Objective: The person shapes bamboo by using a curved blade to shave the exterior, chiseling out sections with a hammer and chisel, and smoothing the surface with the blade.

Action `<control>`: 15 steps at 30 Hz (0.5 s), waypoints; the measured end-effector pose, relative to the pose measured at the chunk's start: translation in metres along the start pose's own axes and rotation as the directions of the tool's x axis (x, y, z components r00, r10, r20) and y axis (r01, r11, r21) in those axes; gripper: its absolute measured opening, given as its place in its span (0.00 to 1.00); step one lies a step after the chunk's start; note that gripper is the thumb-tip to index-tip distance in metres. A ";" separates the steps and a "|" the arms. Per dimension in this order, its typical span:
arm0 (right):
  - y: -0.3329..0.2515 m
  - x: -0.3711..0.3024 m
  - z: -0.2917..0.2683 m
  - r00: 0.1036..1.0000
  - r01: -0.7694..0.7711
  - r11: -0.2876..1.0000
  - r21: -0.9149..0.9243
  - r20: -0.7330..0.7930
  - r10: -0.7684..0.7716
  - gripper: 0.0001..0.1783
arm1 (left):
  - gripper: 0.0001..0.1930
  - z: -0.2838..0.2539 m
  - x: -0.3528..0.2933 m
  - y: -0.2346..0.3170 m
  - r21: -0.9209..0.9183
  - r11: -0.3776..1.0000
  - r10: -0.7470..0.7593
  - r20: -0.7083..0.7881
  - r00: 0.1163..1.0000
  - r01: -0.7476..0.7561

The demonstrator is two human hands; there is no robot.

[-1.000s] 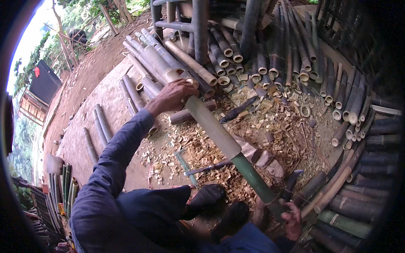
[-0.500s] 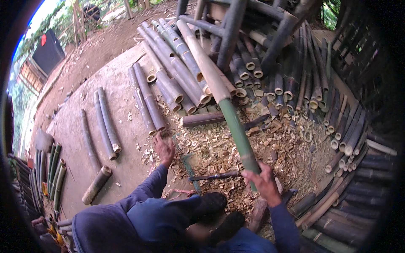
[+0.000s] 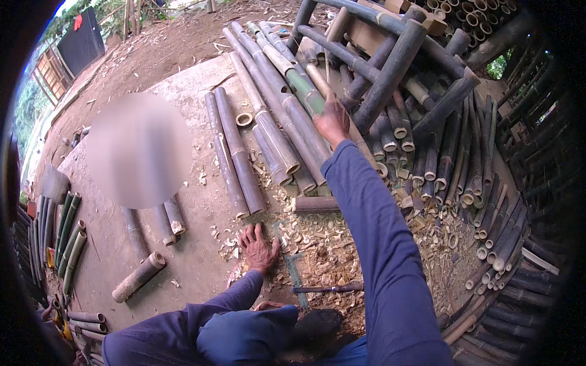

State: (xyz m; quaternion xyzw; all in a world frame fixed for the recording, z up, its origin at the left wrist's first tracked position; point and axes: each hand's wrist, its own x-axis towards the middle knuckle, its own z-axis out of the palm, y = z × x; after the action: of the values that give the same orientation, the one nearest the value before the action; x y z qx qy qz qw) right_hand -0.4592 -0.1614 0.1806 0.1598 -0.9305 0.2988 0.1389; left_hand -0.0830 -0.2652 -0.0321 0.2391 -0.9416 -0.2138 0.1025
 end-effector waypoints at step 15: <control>0.069 -0.408 -0.291 0.561 -0.727 0.644 0.236 0.745 0.361 0.32 | 0.43 0.001 0.008 -0.003 0.028 1.000 0.011 0.045 0.999 -0.012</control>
State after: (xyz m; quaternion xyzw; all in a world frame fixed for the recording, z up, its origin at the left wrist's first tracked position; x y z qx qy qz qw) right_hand -0.0668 0.1539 0.2288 -0.0278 -0.8006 0.4937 -0.3383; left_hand -0.0889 -0.2707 -0.0337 0.2304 -0.9480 -0.2050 0.0792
